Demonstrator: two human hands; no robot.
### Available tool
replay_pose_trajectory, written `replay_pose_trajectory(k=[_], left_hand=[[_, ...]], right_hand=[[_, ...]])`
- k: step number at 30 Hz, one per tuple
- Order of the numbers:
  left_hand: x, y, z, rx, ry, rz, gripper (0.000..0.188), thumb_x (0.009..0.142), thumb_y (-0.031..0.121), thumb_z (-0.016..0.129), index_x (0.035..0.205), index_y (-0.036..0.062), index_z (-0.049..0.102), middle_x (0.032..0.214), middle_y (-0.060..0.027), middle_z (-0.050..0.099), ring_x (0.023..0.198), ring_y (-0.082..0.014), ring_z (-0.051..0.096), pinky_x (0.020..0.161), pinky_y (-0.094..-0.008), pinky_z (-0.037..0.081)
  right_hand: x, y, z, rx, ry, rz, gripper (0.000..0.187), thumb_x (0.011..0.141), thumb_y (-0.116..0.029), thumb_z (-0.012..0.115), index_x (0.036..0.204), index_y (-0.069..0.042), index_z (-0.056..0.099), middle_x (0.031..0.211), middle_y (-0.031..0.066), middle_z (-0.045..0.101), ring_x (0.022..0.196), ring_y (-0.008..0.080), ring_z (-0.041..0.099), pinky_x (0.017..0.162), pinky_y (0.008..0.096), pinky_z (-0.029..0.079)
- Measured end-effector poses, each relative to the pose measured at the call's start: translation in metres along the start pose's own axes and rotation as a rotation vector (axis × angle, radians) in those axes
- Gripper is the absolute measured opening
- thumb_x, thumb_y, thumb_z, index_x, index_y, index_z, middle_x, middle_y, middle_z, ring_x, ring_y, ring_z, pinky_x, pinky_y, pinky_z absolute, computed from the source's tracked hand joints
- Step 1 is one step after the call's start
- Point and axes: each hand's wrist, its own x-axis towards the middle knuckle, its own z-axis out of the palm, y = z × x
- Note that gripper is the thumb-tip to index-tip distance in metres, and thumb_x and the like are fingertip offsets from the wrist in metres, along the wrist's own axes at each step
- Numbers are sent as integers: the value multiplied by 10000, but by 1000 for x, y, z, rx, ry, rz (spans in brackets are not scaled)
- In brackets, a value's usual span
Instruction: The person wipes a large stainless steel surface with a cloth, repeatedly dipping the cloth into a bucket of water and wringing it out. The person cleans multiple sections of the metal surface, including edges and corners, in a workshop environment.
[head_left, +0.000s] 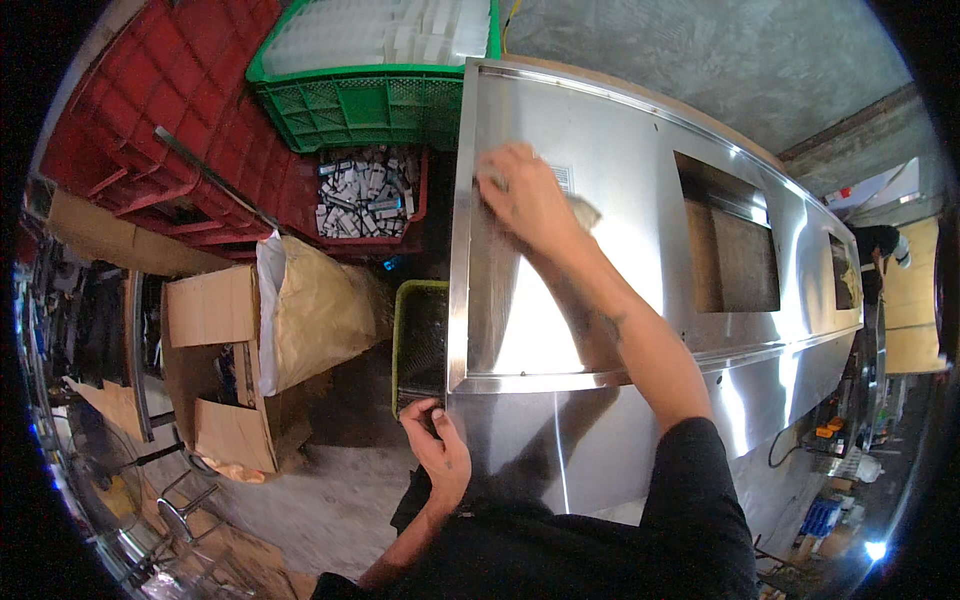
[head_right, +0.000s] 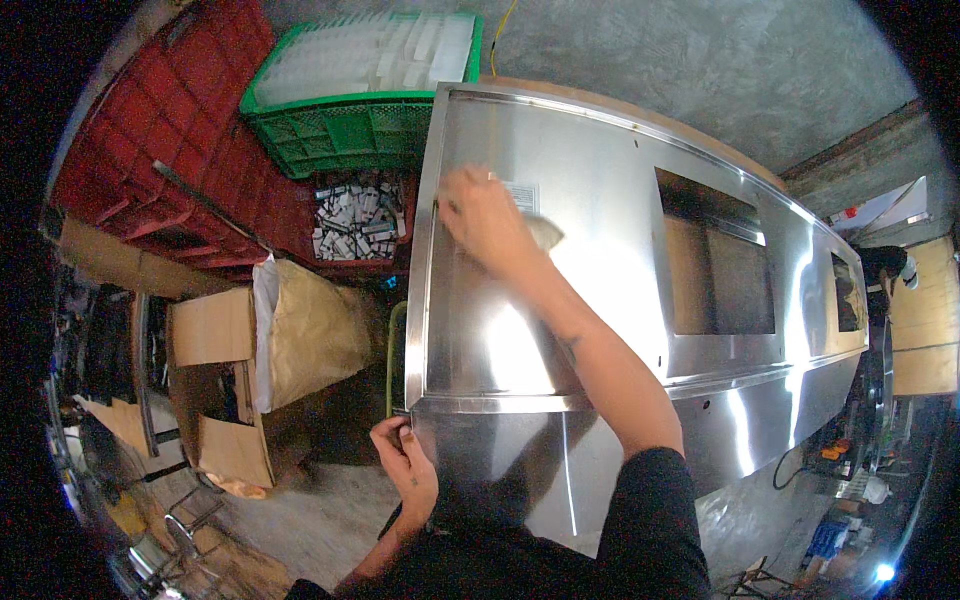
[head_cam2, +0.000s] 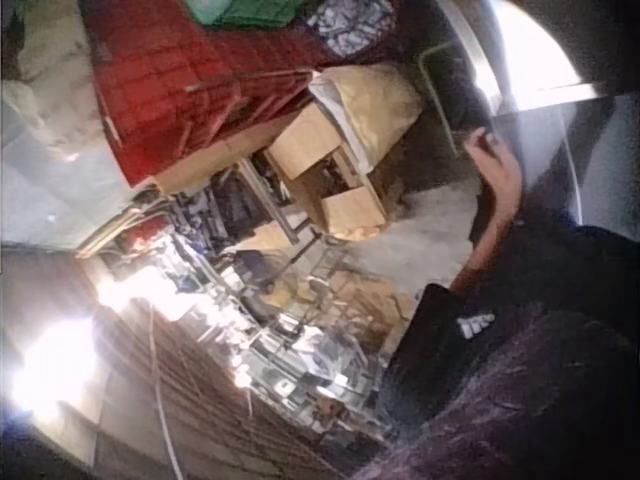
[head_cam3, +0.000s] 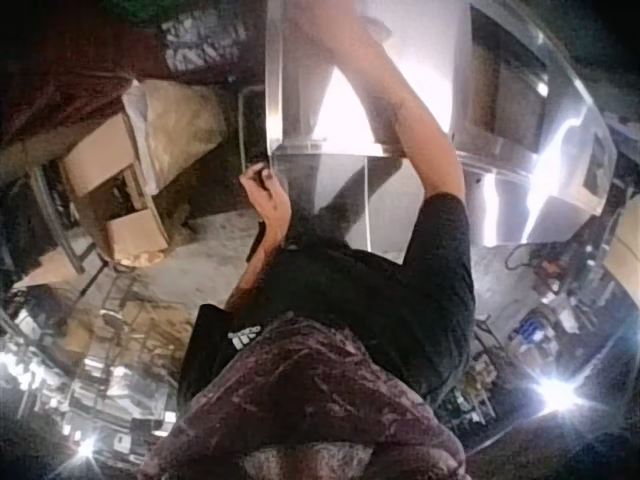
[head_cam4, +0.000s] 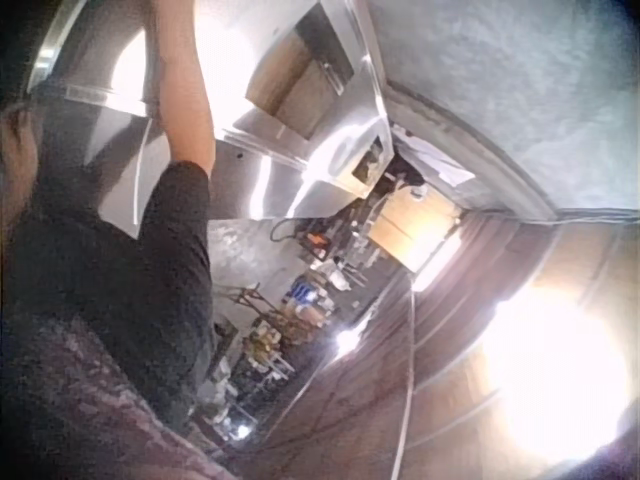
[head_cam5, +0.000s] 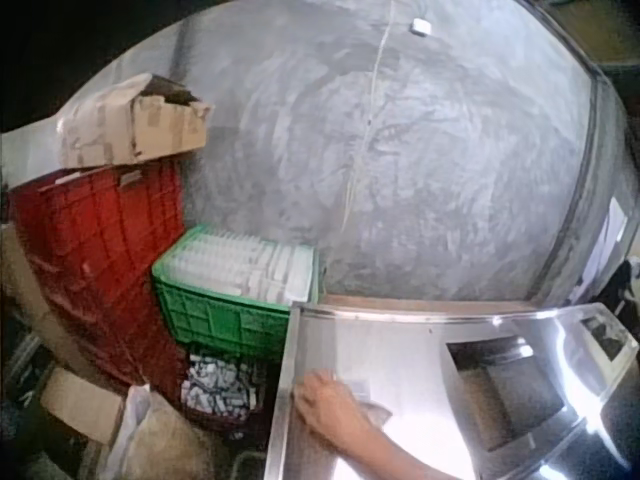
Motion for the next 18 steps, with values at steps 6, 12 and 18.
replay_pose_trajectory(k=[6, 12, 18], left_hand=[[4, 9, 3, -4, 5, 24, 209, 1096, 178, 490, 1206, 2, 510, 1070, -64, 520, 901, -135, 475, 845, -300, 423], [3, 5, 1, -32, -35, -78, 283, 1094, 213, 501, 1215, -44, 496, 1125, -138, 534, 1015, -208, 525, 953, -358, 435], [4, 11, 2, 0, 4, -7, 252, 1092, 197, 498, 1207, -26, 505, 1117, -122, 535, 1005, -193, 521, 937, -343, 434]], right_hand=[[112, 107, 36, -105, 255, 1, 214, 891, -115, 707, 1069, -6, 756, 1045, 266, 698, 1013, 471, 660, 914, 511, 540], [135, 120, 38, -157, 200, 113, 265, 879, -169, 712, 1091, -20, 763, 1034, 281, 710, 984, 473, 671, 892, 505, 552], [37, 44, 1, 23, -86, -32, 285, 915, -215, 674, 1102, -12, 744, 1067, 252, 704, 1046, 436, 675, 933, 477, 539]])
